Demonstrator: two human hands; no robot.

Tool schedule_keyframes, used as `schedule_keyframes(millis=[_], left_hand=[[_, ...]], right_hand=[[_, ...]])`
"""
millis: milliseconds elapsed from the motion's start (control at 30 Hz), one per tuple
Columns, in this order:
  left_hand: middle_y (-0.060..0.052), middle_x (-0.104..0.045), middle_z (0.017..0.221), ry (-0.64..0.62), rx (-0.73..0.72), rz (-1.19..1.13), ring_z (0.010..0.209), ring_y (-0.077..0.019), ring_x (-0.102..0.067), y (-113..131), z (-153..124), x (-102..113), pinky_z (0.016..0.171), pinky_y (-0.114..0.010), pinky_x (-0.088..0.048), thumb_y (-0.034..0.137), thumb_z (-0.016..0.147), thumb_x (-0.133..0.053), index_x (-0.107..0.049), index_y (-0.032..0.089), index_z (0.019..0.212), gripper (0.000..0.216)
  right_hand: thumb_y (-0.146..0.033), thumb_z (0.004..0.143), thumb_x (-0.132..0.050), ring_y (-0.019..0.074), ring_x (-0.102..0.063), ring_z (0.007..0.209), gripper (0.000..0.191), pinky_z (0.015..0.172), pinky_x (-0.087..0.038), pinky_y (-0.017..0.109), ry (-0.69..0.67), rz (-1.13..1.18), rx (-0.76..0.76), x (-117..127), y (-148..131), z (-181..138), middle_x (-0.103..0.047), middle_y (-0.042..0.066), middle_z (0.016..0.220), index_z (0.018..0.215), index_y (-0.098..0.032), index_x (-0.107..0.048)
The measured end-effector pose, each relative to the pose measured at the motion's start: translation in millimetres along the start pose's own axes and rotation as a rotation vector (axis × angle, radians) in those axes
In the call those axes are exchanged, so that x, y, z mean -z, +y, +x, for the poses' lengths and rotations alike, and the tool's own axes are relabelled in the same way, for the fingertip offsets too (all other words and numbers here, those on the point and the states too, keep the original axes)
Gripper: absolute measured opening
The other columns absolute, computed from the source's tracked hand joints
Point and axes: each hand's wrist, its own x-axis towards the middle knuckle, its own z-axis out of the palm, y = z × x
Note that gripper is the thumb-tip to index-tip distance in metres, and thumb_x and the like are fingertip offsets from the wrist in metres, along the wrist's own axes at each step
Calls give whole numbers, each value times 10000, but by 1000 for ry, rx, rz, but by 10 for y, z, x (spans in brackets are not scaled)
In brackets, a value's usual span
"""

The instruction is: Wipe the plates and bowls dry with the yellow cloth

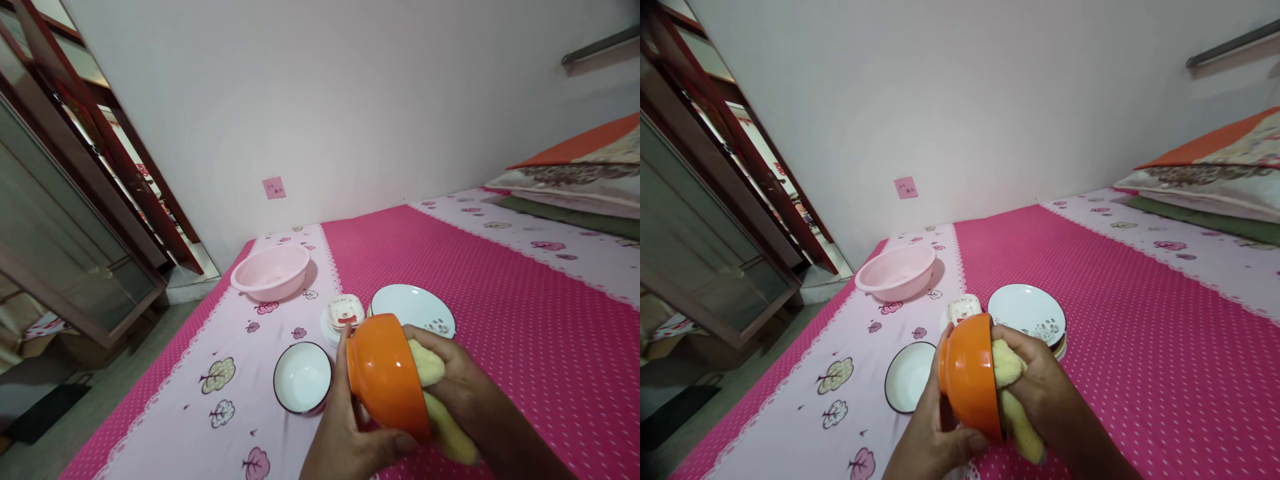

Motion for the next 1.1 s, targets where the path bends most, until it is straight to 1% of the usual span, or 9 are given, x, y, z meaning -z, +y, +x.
schedule_keyframes(millis=[133, 267, 367, 467, 567, 667, 800, 900, 1100], left_hand=[[-145, -556, 1488, 109, -50, -29, 1391, -379, -474, -8, -7, 54, 1160, -465, -369, 358, 606, -971, -301, 264, 1600, 1202], [-101, -755, 1130, 172, -2, -262, 1135, -287, -656, -139, 7, 216, 1077, -399, -451, 481, 809, -808, -692, 177, 1296, 585], [-86, -780, 1034, 217, 91, -507, 1004, -208, -692, -231, 37, 290, 999, -294, -489, 499, 874, -738, -781, 145, 1127, 438], [-86, -775, 1040, 235, 104, -500, 1015, -196, -682, -248, 42, 248, 997, -281, -484, 497, 927, -672, -775, 143, 1141, 426], [-118, -741, 1152, 161, 60, -266, 1179, -282, -624, -169, 4, 129, 1083, -405, -444, 498, 931, -663, -732, 154, 1217, 453], [-159, -636, 1371, 31, -31, -39, 1330, -365, -520, -57, -26, 23, 1144, -482, -379, 465, 795, -826, -575, 177, 1434, 744], [-191, -525, 1502, -16, -47, -48, 1380, -411, -480, -31, -9, -14, 1137, -505, -390, 410, 688, -919, -315, 222, 1597, 1107], [-171, -552, 1477, 47, -103, -96, 1388, -396, -470, -126, -1, 28, 1153, -483, -379, 451, 687, -910, -360, 232, 1578, 1069], [-116, -749, 1130, 190, -13, -391, 1248, -312, -593, -285, 18, 113, 1147, -439, -403, 551, 870, -707, -740, 181, 1229, 516]], right_hand=[[-342, 883, -643, 215, -670, 793, 181, 714, -549, 327, 4, -62, 69, -96, 53, 13, -708, 33, 871, 999, -216, -701], [-216, 975, -496, 200, -623, 802, 200, 723, -508, 323, -101, -560, 503, -214, 120, 23, -680, 52, 892, 866, -218, -664], [-93, 976, -433, 211, -616, 869, 238, 774, -473, 350, -147, -850, 738, -235, 172, 29, -692, 66, 967, 919, -219, -627], [-86, 977, -414, 205, -606, 839, 236, 761, -471, 342, -147, -868, 710, -189, 147, 11, -667, 57, 911, 898, -221, -590], [-182, 991, -445, 198, -606, 795, 216, 730, -495, 317, -124, -683, 544, -111, 50, -33, -652, 49, 862, 848, -225, -602], [-326, 963, -535, 203, -625, 784, 196, 721, -521, 310, -78, -402, 267, -45, -19, -71, -665, 45, 847, 839, -225, -649], [-416, 886, -617, 209, -642, 758, 208, 656, -524, 299, -14, -77, -24, -36, -28, -77, -658, 36, 839, 928, -224, -683], [-370, 897, -595, 216, -635, 812, 172, 729, -524, 319, -30, -178, 111, -89, -47, -70, -641, 39, 852, 878, -222, -680], [-159, 996, -464, 196, -598, 848, 217, 764, -478, 333, -207, -694, 559, -175, -7, -57, -647, 44, 914, 835, -226, -593]])
